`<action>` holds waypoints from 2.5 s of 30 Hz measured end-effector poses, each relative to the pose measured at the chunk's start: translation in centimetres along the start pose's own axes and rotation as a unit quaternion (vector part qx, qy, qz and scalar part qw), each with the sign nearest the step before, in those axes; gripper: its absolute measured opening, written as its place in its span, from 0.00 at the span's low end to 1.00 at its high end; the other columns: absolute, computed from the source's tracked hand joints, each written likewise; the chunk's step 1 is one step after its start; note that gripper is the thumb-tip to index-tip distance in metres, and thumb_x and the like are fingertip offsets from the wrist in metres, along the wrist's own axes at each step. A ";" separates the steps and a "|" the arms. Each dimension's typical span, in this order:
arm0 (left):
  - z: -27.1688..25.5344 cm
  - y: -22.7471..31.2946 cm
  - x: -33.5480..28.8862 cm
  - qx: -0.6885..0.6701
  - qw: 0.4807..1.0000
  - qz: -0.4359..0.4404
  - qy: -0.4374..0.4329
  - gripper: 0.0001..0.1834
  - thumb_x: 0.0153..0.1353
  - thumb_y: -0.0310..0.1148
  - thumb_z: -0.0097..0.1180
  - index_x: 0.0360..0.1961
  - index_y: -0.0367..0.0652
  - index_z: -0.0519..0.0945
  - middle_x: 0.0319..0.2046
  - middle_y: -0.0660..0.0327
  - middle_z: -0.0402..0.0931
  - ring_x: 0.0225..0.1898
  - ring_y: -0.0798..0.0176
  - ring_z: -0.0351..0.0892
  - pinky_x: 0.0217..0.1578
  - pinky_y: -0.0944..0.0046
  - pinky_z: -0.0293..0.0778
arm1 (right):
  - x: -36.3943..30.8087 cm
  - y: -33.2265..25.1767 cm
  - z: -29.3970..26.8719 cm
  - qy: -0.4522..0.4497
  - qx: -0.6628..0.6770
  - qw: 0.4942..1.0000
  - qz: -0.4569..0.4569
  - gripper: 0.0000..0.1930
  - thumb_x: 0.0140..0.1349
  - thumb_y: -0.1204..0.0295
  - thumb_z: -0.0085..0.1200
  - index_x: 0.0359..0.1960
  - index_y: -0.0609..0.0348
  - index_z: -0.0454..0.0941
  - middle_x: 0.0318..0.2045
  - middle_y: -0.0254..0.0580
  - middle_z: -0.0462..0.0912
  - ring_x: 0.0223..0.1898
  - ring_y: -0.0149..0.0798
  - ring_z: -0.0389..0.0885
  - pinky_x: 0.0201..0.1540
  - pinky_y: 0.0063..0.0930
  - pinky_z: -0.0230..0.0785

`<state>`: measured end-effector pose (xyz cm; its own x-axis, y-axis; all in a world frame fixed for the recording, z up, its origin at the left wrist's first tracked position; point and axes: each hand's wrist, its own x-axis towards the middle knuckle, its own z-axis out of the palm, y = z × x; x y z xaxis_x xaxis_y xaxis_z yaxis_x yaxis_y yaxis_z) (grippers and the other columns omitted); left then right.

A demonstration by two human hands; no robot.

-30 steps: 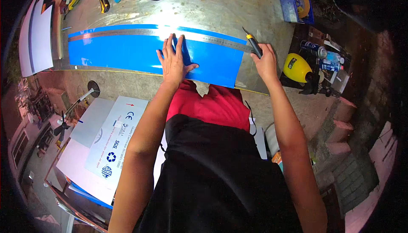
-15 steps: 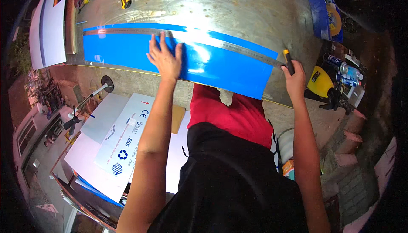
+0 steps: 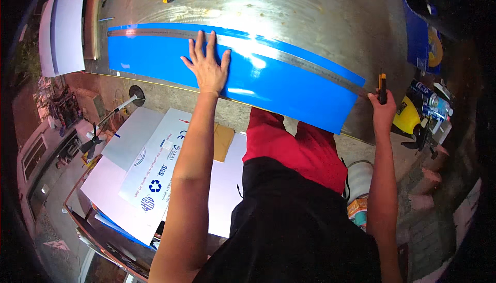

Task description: Cutting an aluminum composite panel using a utility knife and a metal ruler.

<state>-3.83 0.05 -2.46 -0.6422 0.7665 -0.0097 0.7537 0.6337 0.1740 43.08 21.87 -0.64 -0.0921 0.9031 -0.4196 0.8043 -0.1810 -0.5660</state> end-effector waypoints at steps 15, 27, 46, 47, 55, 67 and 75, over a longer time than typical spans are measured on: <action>0.2 0.1 -0.2 -0.033 0.999 -0.018 0.031 0.39 0.61 0.56 0.69 0.72 0.59 0.73 0.74 0.58 0.63 0.79 0.42 0.52 0.75 0.25 0.34 | 0.6 0.2 -0.5 0.005 -0.022 0.999 0.035 0.21 0.61 0.63 0.75 0.49 0.64 0.84 0.39 0.40 0.88 0.42 0.36 0.83 0.52 0.32 0.73; 0.7 -0.4 -0.4 -0.063 0.997 -0.010 0.043 0.38 0.59 0.55 0.71 0.69 0.57 0.76 0.73 0.58 0.65 0.79 0.40 0.51 0.75 0.24 0.33 | 0.5 -0.5 -0.6 -0.007 0.013 0.998 0.058 0.18 0.64 0.64 0.73 0.46 0.63 0.83 0.38 0.36 0.85 0.41 0.32 0.80 0.51 0.29 0.72; 0.7 -0.3 -0.2 -0.054 0.998 -0.019 0.038 0.39 0.59 0.56 0.70 0.70 0.59 0.75 0.75 0.58 0.63 0.79 0.42 0.51 0.75 0.24 0.31 | 1.3 2.0 -0.5 0.003 -0.014 0.999 0.042 0.14 0.64 0.64 0.74 0.44 0.52 0.82 0.30 0.21 0.79 0.24 0.18 0.65 0.24 0.19 0.54; 0.7 -0.3 -0.2 -0.053 0.998 -0.020 0.036 0.39 0.58 0.56 0.70 0.70 0.59 0.75 0.75 0.59 0.63 0.79 0.42 0.51 0.75 0.24 0.31 | 1.3 2.0 -0.5 0.002 -0.015 0.999 0.041 0.14 0.64 0.64 0.74 0.44 0.52 0.82 0.30 0.21 0.79 0.24 0.18 0.65 0.24 0.19 0.54; 0.2 -0.1 -0.4 -0.042 0.998 -0.028 0.022 0.38 0.60 0.55 0.70 0.70 0.59 0.75 0.75 0.59 0.63 0.80 0.43 0.51 0.76 0.27 0.34 | 0.8 -0.1 -0.9 -0.021 0.017 0.994 0.105 0.18 0.63 0.65 0.74 0.47 0.64 0.83 0.40 0.38 0.85 0.43 0.34 0.81 0.52 0.31 0.72; -0.2 -0.1 -0.1 -0.040 0.998 -0.034 0.016 0.39 0.59 0.53 0.71 0.71 0.58 0.75 0.75 0.59 0.62 0.80 0.43 0.50 0.76 0.28 0.34 | 1.3 -0.1 -0.6 -0.025 -0.009 0.996 0.091 0.22 0.63 0.63 0.74 0.50 0.67 0.82 0.43 0.40 0.86 0.45 0.37 0.81 0.55 0.34 0.71; -2.1 -2.8 1.1 -0.098 0.987 -0.097 0.077 0.42 0.62 0.50 0.68 0.74 0.47 0.68 0.75 0.49 0.60 0.79 0.40 0.52 0.76 0.32 0.37 | 2.6 6.5 -1.3 0.001 0.006 1.000 0.009 0.19 0.65 0.67 0.72 0.51 0.60 0.79 0.38 0.29 0.81 0.37 0.27 0.78 0.39 0.24 0.71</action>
<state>-6.98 -1.09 -0.89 -0.7967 0.5983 0.0853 0.5827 0.7229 0.3713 48.85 23.55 -4.44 -0.0760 0.9002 -0.4288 0.7989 -0.2024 -0.5664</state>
